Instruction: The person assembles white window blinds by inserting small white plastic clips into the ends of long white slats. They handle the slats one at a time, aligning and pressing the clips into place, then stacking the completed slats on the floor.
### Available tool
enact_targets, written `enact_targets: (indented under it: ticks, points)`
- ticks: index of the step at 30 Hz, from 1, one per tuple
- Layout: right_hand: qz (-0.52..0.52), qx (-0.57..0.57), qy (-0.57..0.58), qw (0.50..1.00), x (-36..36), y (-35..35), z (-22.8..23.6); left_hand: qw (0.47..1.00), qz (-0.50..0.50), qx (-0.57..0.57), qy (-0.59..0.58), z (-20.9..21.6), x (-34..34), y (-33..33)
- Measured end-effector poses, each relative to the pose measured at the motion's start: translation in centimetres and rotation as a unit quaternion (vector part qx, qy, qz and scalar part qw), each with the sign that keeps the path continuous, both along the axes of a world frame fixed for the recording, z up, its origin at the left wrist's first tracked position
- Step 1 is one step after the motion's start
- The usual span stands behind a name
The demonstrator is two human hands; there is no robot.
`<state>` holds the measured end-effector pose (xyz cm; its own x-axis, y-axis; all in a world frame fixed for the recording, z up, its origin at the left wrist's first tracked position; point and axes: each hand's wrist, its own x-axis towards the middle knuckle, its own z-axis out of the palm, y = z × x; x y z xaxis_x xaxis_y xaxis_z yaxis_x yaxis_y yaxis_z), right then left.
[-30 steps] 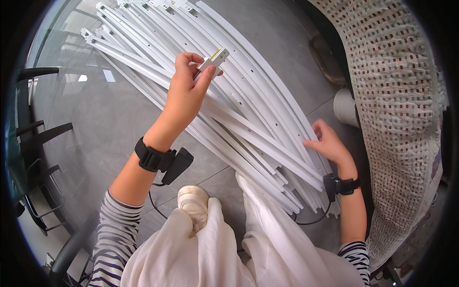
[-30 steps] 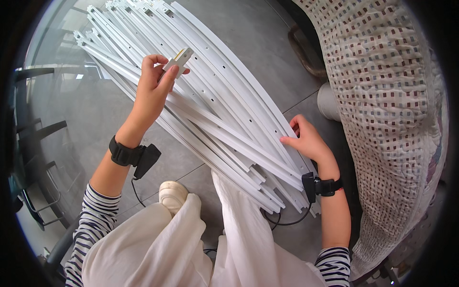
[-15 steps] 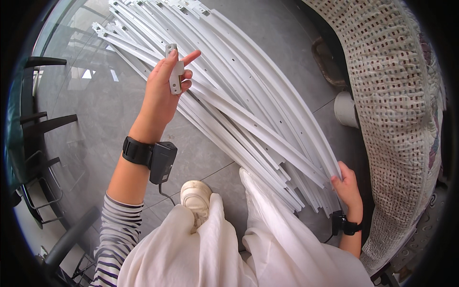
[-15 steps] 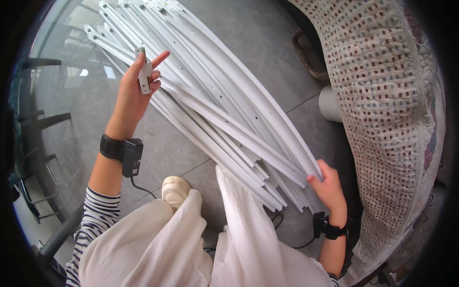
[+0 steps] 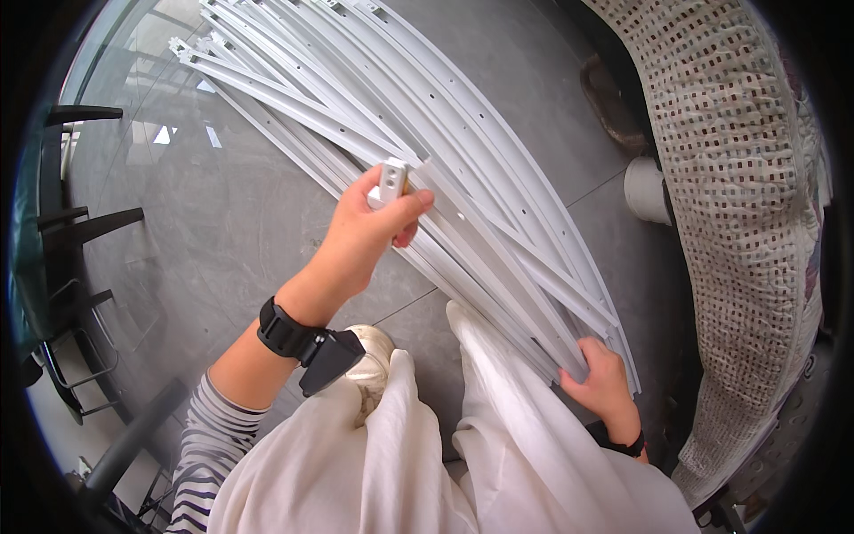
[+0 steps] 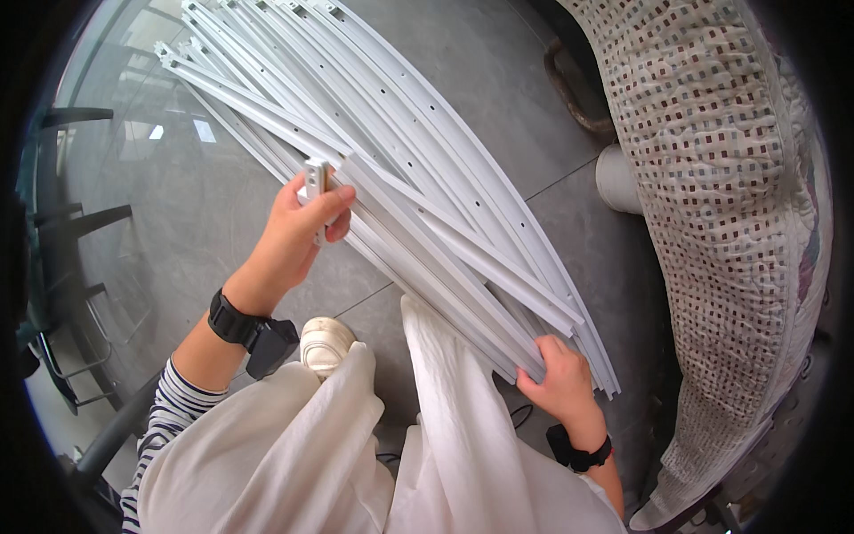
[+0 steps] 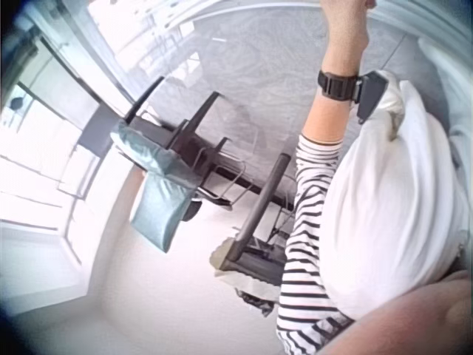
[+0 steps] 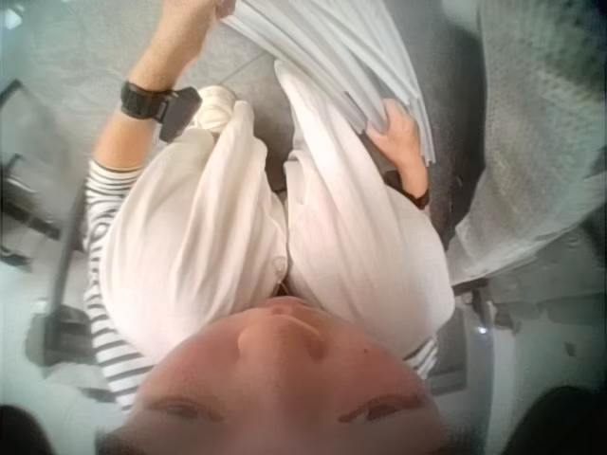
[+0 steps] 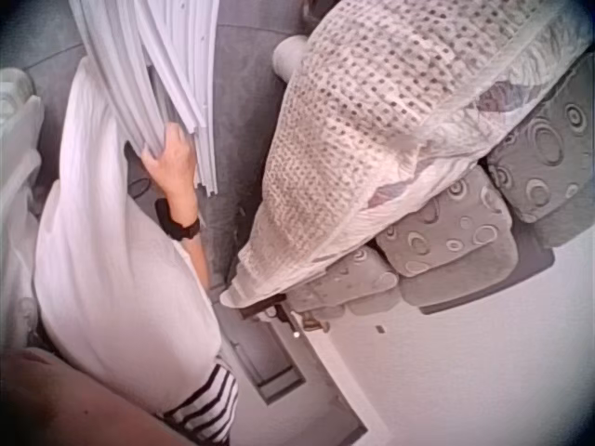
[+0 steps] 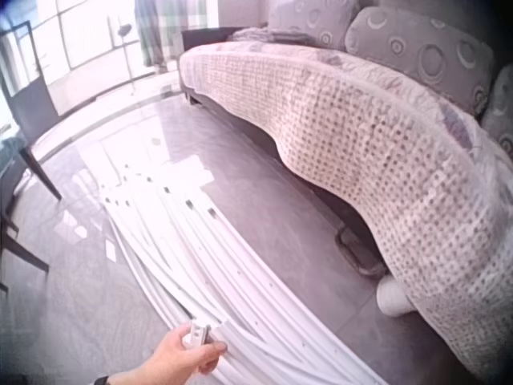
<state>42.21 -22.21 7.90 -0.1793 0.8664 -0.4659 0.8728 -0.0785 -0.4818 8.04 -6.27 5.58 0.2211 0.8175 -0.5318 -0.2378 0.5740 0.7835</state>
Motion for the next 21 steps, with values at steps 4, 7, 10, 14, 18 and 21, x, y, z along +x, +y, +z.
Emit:
enact_targets:
  ticks: [4,7,10,14,18,21]
  points:
    - [-0.045,-0.015,0.095,0.994,-4.6,2.2,0.2,0.991,-0.123,-0.045,0.035,1.0,2.9,-4.1]
    - [-0.075,0.002,0.143,0.987,-6.9,3.3,-0.6,0.963,-0.264,0.0,0.062,1.0,3.5,-5.6]
    - [-0.073,0.021,0.151,0.986,-7.2,3.1,-1.2,0.943,-0.323,-0.013,0.079,0.7,2.5,-5.2]
    - [-0.083,0.015,0.137,0.987,-7.0,2.3,-1.4,0.934,-0.35,0.001,0.076,1.0,-0.5,-1.9]
    - [-0.044,-0.004,0.139,0.989,-7.3,2.6,-1.1,0.913,-0.389,0.077,0.094,1.3,-1.5,-0.4]
    - [-0.024,0.007,0.15,0.988,-7.8,2.5,-1.1,0.899,-0.408,0.103,0.12,1.6,-1.1,0.2]
